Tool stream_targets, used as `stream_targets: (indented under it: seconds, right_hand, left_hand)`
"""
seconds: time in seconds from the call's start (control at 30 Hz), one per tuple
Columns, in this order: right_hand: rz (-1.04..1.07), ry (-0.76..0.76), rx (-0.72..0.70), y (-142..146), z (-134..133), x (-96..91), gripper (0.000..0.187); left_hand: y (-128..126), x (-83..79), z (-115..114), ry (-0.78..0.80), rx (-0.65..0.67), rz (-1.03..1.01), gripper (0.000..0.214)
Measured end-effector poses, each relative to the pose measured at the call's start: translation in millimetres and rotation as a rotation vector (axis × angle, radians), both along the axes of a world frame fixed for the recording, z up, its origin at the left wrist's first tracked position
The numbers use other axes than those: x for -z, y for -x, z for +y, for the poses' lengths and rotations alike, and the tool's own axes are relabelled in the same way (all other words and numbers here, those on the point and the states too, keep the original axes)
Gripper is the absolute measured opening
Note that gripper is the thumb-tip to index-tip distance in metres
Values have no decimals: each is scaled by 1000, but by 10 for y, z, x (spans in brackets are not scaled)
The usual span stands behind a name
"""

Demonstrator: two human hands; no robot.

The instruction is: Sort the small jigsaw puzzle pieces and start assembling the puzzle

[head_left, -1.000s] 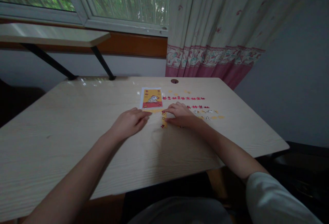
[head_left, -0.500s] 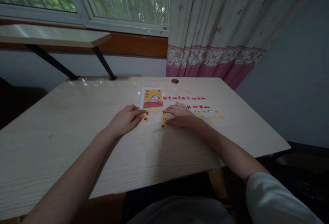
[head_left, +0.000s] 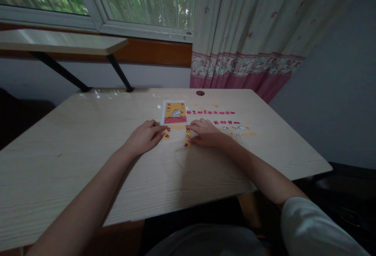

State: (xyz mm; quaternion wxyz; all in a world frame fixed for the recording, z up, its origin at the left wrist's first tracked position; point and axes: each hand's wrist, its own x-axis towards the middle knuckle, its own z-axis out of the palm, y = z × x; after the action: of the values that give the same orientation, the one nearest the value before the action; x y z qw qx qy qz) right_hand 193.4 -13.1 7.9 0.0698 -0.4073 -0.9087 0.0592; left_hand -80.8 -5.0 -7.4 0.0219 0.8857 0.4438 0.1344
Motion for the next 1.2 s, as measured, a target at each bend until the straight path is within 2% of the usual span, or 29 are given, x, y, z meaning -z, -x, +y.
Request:
stream_targets:
  seconds: [0.63,1.0,1.2]
  right_hand:
    - [-36,-22,-27,7,-14,-19,52]
    - [10,3,-20,-3,10,-1,54]
    - [52,9,-33,-23,30,4,46]
  left_hand:
    - [16,44,27,-4,24,-17,41]
    - [26,-5,21,19,19,-31,44]
    - [56,13,44,16,37,-30,41]
